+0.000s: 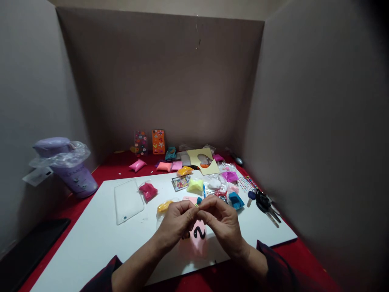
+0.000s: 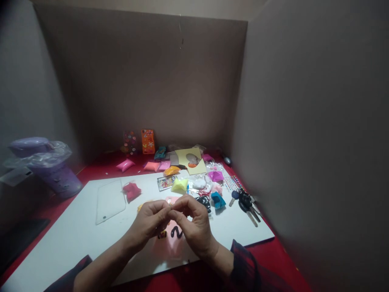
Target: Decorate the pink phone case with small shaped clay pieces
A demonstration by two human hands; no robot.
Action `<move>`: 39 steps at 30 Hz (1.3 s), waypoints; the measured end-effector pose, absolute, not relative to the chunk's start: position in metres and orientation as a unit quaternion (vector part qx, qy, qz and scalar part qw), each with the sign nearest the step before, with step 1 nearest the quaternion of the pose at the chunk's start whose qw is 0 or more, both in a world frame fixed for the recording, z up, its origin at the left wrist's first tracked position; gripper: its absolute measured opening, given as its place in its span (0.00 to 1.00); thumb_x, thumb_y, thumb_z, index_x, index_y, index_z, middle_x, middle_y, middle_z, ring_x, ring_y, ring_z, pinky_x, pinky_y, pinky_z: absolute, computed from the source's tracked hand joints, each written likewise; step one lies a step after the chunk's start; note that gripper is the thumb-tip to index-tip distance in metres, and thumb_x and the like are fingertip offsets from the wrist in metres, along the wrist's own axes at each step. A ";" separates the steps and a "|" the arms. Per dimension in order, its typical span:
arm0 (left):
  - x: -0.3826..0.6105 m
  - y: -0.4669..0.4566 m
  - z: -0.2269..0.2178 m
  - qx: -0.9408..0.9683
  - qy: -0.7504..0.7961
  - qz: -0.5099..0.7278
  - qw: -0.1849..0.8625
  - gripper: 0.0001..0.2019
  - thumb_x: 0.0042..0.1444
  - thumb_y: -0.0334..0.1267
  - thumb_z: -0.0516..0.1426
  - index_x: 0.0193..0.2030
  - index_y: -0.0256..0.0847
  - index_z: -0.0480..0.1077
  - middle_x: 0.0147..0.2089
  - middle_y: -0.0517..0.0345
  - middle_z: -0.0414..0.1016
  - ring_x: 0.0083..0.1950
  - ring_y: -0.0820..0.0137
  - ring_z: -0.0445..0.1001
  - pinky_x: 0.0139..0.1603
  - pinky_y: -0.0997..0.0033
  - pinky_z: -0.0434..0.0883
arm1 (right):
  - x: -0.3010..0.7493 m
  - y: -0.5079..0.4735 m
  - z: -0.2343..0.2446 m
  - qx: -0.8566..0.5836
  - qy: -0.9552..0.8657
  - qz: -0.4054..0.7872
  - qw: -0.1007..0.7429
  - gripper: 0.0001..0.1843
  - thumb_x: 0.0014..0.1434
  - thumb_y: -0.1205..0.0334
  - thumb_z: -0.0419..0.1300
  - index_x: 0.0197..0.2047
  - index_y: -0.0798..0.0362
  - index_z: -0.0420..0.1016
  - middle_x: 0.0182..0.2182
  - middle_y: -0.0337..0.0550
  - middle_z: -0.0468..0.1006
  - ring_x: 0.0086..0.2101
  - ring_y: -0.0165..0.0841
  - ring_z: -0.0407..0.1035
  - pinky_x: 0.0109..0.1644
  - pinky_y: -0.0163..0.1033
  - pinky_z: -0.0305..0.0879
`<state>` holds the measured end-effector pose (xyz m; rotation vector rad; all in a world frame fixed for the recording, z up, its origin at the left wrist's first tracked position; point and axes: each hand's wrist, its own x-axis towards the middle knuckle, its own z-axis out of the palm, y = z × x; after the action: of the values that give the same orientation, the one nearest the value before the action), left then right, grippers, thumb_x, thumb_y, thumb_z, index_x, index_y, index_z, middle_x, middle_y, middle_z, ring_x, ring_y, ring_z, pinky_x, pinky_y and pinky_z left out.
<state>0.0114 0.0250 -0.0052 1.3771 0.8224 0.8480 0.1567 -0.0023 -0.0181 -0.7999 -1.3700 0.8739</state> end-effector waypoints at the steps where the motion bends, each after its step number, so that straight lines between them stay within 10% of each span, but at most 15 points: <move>1: 0.011 0.025 -0.005 0.613 0.365 0.375 0.591 0.21 0.53 0.53 0.56 0.21 0.37 0.62 0.15 0.66 0.58 0.15 0.80 0.55 0.16 0.79 0.52 | 0.157 -0.002 -0.019 -0.356 -0.594 0.375 0.616 0.04 0.55 0.64 0.63 0.31 0.53 0.71 0.28 0.37 0.68 0.29 0.28 0.64 0.31 0.34 0.61; 23: 0.002 0.028 0.007 0.774 0.378 0.382 0.335 0.12 0.57 0.37 0.55 0.25 0.36 0.72 0.23 0.56 0.72 0.25 0.73 0.67 0.28 0.76 0.61 | 0.161 0.005 -0.022 -0.384 -0.612 0.397 0.566 0.12 0.54 0.58 0.64 0.27 0.55 0.67 0.23 0.36 0.67 0.24 0.25 0.61 0.28 0.33 0.58; 31: 0.006 0.028 0.006 0.565 0.368 0.335 0.658 0.19 0.50 0.51 0.60 0.23 0.37 0.63 0.14 0.67 0.61 0.11 0.82 0.52 0.12 0.81 0.48 | 0.161 0.009 -0.020 -0.272 -0.515 0.627 0.518 0.16 0.57 0.51 0.60 0.29 0.53 0.62 0.18 0.32 0.66 0.17 0.23 0.60 0.20 0.29 0.56; 39: 0.005 0.031 -0.001 0.539 0.341 0.347 0.688 0.19 0.49 0.51 0.61 0.24 0.36 0.64 0.14 0.66 0.63 0.10 0.83 0.54 0.10 0.83 0.49 | 0.157 0.009 -0.022 -0.290 -0.477 0.638 0.530 0.15 0.58 0.52 0.60 0.30 0.55 0.66 0.18 0.33 0.66 0.16 0.22 0.59 0.18 0.28 0.55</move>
<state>0.0050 0.0309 -0.0006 1.2054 0.7630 0.7759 0.1573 0.0089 -0.0219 -0.6920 -1.1396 1.5227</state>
